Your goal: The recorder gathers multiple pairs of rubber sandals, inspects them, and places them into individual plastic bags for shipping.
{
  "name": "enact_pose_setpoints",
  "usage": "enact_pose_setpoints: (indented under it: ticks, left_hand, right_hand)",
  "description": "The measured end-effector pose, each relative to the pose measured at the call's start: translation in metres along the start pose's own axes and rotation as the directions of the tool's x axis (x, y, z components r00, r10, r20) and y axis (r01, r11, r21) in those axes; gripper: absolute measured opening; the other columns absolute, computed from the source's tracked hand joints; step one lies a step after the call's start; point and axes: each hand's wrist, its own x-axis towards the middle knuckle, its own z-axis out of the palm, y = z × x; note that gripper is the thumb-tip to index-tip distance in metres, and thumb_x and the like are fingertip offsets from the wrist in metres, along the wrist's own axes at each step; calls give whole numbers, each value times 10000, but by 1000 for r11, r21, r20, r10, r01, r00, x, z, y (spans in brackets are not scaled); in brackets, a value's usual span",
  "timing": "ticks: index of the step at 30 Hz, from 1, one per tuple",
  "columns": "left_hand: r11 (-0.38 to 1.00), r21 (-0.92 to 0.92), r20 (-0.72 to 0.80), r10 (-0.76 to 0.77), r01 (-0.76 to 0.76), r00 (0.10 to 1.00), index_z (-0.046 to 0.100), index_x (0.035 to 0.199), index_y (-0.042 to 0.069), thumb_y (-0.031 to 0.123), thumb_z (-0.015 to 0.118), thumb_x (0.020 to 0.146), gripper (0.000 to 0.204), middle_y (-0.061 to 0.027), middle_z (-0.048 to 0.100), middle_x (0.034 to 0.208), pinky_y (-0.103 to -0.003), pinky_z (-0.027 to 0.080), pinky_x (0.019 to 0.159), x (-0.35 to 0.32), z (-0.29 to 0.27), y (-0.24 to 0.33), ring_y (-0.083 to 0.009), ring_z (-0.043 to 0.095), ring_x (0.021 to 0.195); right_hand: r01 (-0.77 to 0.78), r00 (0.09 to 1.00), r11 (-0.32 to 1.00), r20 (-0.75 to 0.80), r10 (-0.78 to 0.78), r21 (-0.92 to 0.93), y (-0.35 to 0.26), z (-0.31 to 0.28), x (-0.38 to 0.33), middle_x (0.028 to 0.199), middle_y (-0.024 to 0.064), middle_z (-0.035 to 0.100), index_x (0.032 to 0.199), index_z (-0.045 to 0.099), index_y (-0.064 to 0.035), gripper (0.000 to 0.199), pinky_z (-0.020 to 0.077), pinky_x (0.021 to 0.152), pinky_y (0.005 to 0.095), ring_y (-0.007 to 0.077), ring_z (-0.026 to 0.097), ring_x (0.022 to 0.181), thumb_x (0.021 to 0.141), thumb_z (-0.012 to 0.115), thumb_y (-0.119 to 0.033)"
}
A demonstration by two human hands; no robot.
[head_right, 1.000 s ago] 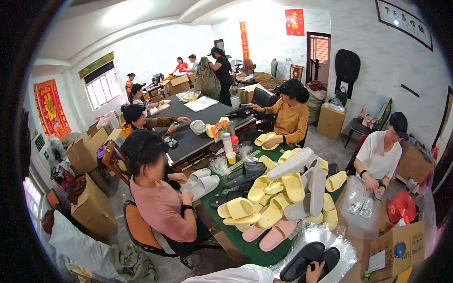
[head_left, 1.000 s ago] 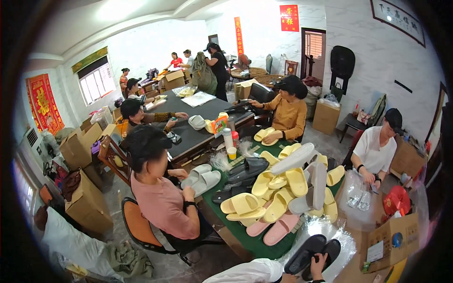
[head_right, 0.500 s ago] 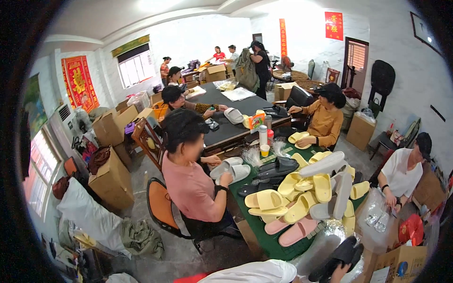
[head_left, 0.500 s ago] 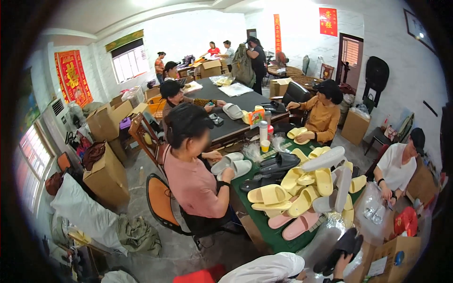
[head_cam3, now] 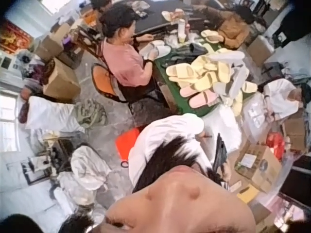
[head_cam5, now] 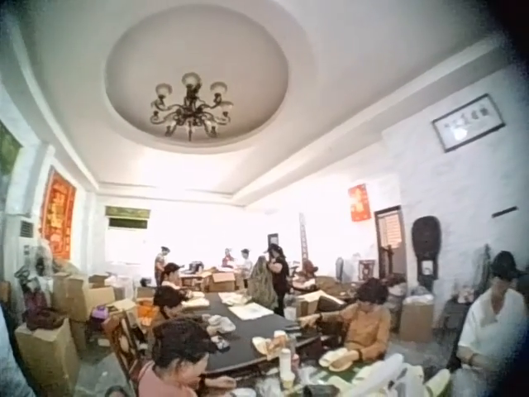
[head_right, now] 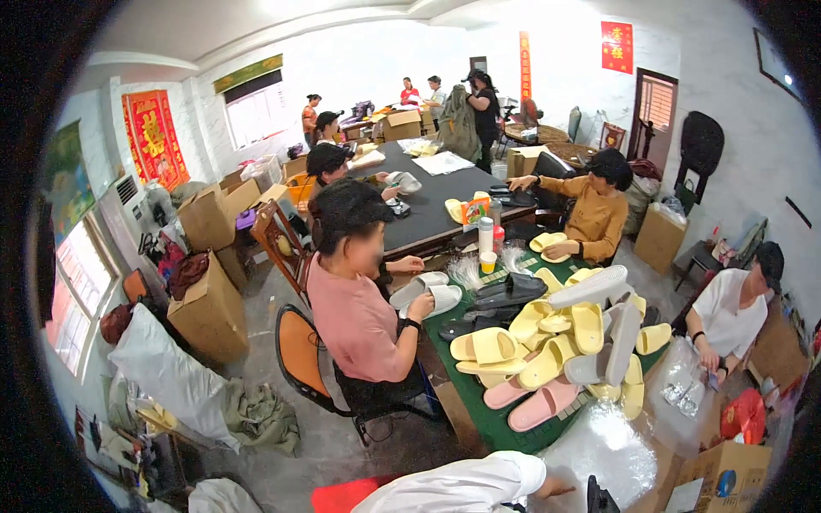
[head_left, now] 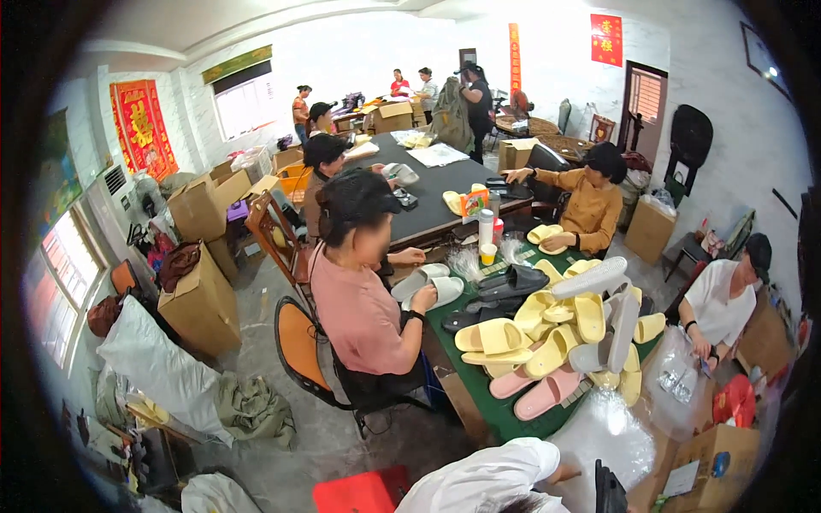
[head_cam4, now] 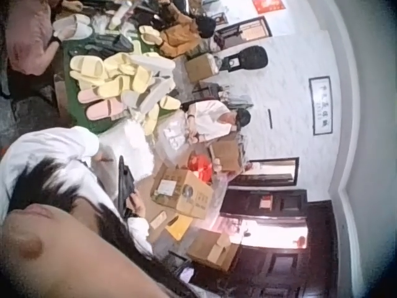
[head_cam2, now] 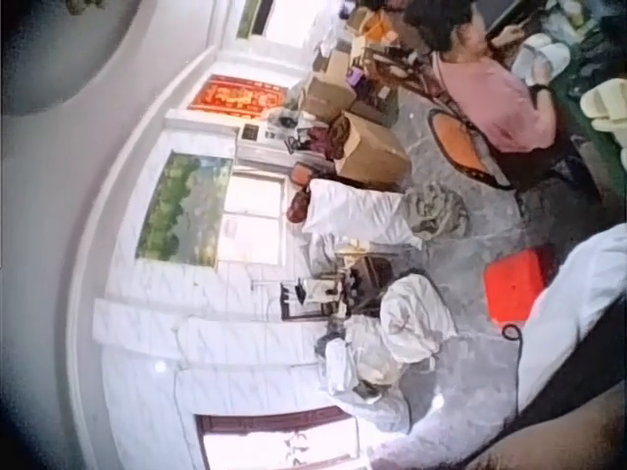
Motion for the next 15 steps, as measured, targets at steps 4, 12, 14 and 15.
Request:
enact_pose_setpoints:
  ticks: [4, 12, 14, 15]
  left_hand:
    - [1000, 7, -52, -6, 7, 999, 409, 1228, 99, 121, 584, 739, 519, -212, 547, 1017, -437, 458, 728, 13, -34, 16, -362, 566, 871]
    - [976, -188, -373, -173, 108, 912, 469, 1138, 58, 78, 436, 819, 321, -225, 590, 820, -475, 453, 673, -87, -166, 112, -395, 589, 809]
    - [972, -164, -313, -213, 169, 926, 552, 1017, 32, 116, 461, 812, 239, -221, 607, 834, -477, 463, 691, -90, -189, 120, -385, 604, 784]
    - [964, -181, -328, -247, 196, 912, 569, 896, 39, 149, 464, 819, 170, -205, 610, 811, -478, 462, 680, -84, -187, 120, -366, 608, 761]
  right_hand:
    - [-112, 974, 964, 217, 59, 243, 4, 12, -39, 1195, 105, 526, 1220, 472, 15, 412, 331, 973, 319, 209, 465, 1121, 853, 493, -172]
    - [-163, 941, 918, 335, 35, 363, 82, -1, -39, 1190, 106, 526, 1222, 467, 15, 416, 331, 975, 316, 207, 464, 1123, 836, 513, -133]
    - [-152, 936, 900, 351, -1, 408, 69, 4, -49, 1183, 108, 529, 1211, 474, 13, 401, 340, 967, 317, 208, 472, 1113, 835, 510, -119]
    - [-231, 905, 839, 426, -1, 493, 63, 6, -53, 1174, 112, 534, 1200, 480, 15, 384, 358, 949, 319, 211, 482, 1102, 835, 504, -106]
